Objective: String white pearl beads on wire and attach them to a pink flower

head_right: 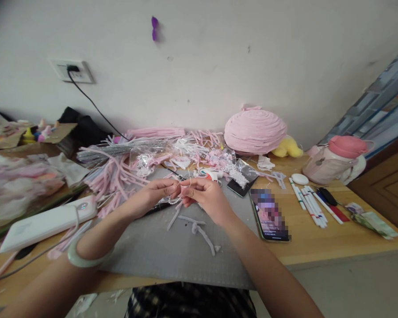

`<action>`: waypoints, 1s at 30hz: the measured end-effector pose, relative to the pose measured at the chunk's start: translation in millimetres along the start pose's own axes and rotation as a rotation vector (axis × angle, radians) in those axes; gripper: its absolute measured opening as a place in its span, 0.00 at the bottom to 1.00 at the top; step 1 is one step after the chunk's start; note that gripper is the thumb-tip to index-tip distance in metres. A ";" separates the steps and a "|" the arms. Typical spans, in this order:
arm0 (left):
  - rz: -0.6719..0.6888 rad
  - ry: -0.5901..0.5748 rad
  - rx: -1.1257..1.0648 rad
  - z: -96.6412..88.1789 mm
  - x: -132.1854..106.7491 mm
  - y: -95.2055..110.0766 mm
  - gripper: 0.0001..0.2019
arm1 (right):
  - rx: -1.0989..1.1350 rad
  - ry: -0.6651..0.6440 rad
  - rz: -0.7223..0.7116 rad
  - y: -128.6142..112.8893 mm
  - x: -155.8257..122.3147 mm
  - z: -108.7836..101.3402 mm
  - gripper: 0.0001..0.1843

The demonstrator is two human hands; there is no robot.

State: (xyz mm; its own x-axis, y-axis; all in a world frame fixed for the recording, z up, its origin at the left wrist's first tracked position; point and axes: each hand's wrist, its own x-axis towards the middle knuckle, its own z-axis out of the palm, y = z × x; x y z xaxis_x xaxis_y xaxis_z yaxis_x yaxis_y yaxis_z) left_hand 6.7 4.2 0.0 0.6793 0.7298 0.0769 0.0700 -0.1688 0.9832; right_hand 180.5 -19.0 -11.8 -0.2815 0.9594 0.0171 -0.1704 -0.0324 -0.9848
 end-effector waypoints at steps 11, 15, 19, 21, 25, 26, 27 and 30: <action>-0.027 -0.077 -0.124 4.5 -4.3 1.6 0.15 | -1.119 0.273 -0.838 -19.3 -24.3 8.3 0.06; -0.051 -0.108 0.004 6.9 -4.8 8.5 0.14 | -1.236 0.040 -0.778 -30.3 -27.8 11.7 0.07; -0.031 -0.067 0.030 7.6 -3.5 7.1 0.15 | -1.158 -0.019 -0.649 -32.9 -26.9 10.1 0.13; -0.056 -0.082 -0.046 7.4 -2.5 2.9 0.15 | -1.116 -0.018 -0.541 -32.5 -25.8 7.9 0.15; -0.135 -0.141 -0.256 9.7 -0.7 -8.4 0.12 | -1.035 -0.088 -0.259 -35.8 -20.1 1.8 0.10; -0.146 -0.149 -0.284 10.9 -0.3 -10.8 0.11 | -1.040 -0.135 -0.213 -37.8 -17.6 0.1 0.09; -0.154 -0.159 -0.297 12.1 0.0 -12.8 0.10 | -1.056 -0.192 -0.174 -40.1 -14.7 -1.6 0.09; -0.205 -0.157 -0.365 16.0 0.6 -16.3 0.08 | -1.086 -0.328 -0.085 -45.8 -4.0 -5.9 0.15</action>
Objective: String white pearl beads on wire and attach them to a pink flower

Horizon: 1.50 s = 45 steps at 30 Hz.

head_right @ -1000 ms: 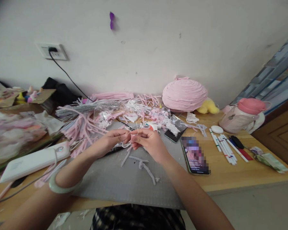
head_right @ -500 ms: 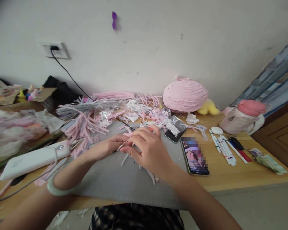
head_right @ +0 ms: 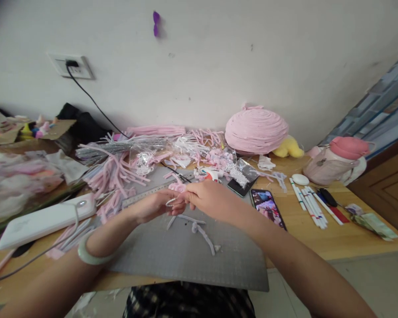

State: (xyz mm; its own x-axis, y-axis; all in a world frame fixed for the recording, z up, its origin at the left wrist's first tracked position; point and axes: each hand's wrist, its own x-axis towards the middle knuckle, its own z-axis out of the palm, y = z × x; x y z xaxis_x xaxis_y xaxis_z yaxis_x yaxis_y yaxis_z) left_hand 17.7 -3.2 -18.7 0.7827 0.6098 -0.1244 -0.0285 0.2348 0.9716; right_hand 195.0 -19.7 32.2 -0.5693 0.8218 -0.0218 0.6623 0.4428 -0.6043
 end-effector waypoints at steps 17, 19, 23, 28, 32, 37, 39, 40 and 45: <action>0.131 0.189 -0.379 -3.1 -2.8 -12.5 0.12 | 0.343 0.063 0.112 27.7 14.8 8.9 0.13; 0.164 0.163 -0.466 -3.9 -3.2 -15.5 0.11 | 0.370 0.130 0.110 30.0 14.1 12.4 0.14; 0.188 0.165 -0.450 -5.3 -2.0 -21.0 0.10 | 0.297 0.184 0.080 30.3 10.3 17.1 0.15; 0.186 0.315 -0.134 -0.1 0.3 -19.5 0.12 | 0.052 0.150 0.074 16.7 5.7 15.2 0.13; 0.188 0.348 -0.025 4.8 0.1 -17.1 0.10 | -0.043 0.146 0.089 7.9 6.0 13.9 0.11; 0.160 0.341 -0.014 3.7 -0.7 -19.0 0.08 | -0.057 0.068 0.147 6.5 9.6 6.2 0.08; 0.137 0.334 -0.021 3.8 -0.5 -19.4 0.06 | -0.077 0.015 0.141 6.7 12.5 0.4 0.08; 0.132 0.341 -0.025 4.5 -0.3 -19.2 0.05 | -0.090 -0.003 0.138 6.5 14.3 -2.5 0.08; 0.129 0.359 0.074 12.6 1.0 -16.8 0.09 | -0.149 -0.069 0.146 1.5 23.6 -11.0 0.08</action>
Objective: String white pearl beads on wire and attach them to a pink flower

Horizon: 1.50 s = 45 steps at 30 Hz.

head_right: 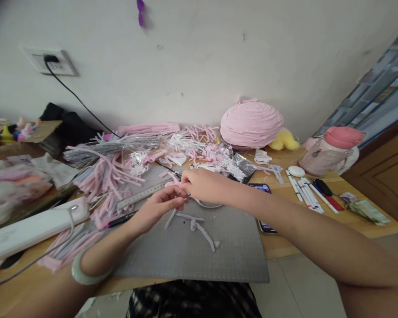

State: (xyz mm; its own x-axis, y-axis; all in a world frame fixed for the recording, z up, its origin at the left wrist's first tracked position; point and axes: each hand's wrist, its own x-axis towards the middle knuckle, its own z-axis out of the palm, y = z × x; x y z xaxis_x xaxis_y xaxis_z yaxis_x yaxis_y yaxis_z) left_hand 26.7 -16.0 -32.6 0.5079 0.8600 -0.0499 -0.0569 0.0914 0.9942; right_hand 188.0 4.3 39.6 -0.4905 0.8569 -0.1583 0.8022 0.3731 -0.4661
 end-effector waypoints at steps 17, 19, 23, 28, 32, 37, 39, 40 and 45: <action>0.020 -0.035 0.138 -6.1 -0.9 2.6 0.13 | 0.086 -0.046 -0.009 12.1 -0.4 -3.9 0.09; 0.052 -0.009 0.107 -5.0 -0.7 -0.9 0.11 | 0.079 -0.051 0.000 10.9 -1.8 -4.2 0.09; 0.258 0.137 0.318 -2.7 -3.3 -8.1 0.20 | 0.058 -0.072 0.045 5.7 -2.2 -6.5 0.10; 0.418 0.183 0.590 -0.4 -7.8 -8.9 0.17 | 0.088 -0.111 0.058 1.4 -1.6 -5.9 0.10; 0.436 0.198 0.627 -1.4 -6.7 -8.8 0.15 | 0.146 -0.107 0.074 0.7 -2.1 -4.4 0.09; 0.379 0.215 0.587 -1.7 -5.9 -10.1 0.14 | 0.190 -0.129 0.101 3.3 -1.8 -4.8 0.09; 0.325 0.223 0.488 -0.6 -6.2 -8.8 0.14 | 0.195 -0.135 0.111 3.7 -0.8 -5.0 0.08; 0.284 0.216 0.399 0.0 -6.3 -7.6 0.13 | 0.187 -0.139 0.113 3.4 -0.3 -5.1 0.08; 0.003 0.082 -0.148 -0.4 -3.9 -1.0 0.10 | 0.134 -0.174 0.074 1.5 -0.4 -5.8 0.08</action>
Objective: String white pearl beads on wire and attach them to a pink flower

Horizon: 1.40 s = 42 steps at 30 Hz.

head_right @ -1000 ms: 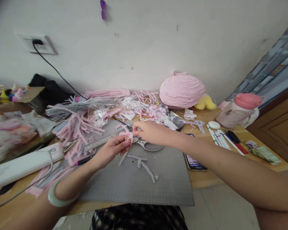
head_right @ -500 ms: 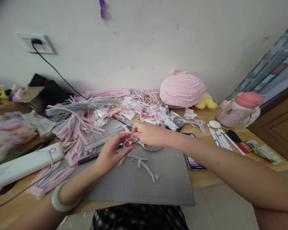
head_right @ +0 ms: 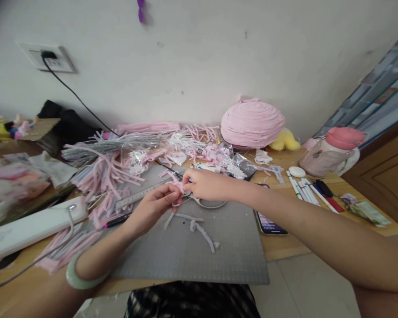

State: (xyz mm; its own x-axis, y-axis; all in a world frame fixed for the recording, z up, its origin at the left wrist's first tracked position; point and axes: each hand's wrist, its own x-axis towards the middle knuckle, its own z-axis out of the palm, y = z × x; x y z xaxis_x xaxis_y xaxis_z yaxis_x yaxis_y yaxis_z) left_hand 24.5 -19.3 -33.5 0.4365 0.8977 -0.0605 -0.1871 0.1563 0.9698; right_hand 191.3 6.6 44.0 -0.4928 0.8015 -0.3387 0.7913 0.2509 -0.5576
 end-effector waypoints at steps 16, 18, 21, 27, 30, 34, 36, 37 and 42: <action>-0.116 -0.009 -0.238 0.7 2.6 -2.8 0.11 | -0.883 0.283 -0.731 23.4 -2.8 11.0 0.10; -0.092 0.015 -0.213 2.7 1.8 -0.8 0.11 | -0.887 0.301 -0.736 22.9 -3.0 12.5 0.11; -0.066 0.028 -0.131 4.3 1.2 0.7 0.11 | -0.864 0.307 -0.734 20.7 -2.4 14.2 0.11; 0.120 0.061 0.111 4.2 2.6 -7.8 0.16 | -0.802 0.246 -0.733 17.8 -0.2 13.6 0.09; 0.116 0.072 0.006 4.1 1.4 -7.8 0.16 | -0.770 0.295 -0.723 18.8 -0.3 15.4 0.09; 0.041 0.034 -0.297 1.9 -1.1 -2.1 0.10 | -0.696 0.429 -0.686 22.5 -1.8 20.1 0.10; -0.012 -0.006 -0.429 0.3 -1.2 -1.4 0.09 | -0.666 0.464 -0.683 23.7 -3.0 21.8 0.10; -0.042 -0.022 -0.490 -0.4 -0.9 -1.9 0.09 | -0.656 0.476 -0.682 24.0 -3.7 22.3 0.09; -0.103 -0.044 -0.677 -0.9 1.1 -6.7 0.08 | -0.631 0.537 -0.675 22.6 -6.6 23.1 0.09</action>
State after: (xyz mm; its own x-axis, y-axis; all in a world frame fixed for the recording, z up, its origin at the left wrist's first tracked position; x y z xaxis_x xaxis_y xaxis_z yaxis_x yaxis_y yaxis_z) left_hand 25.4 -19.0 -40.2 0.5141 0.8492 -0.1207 -0.6456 0.4757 0.5974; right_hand 204.1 -5.5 16.1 -0.7968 0.4870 0.3578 0.5343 0.8443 0.0406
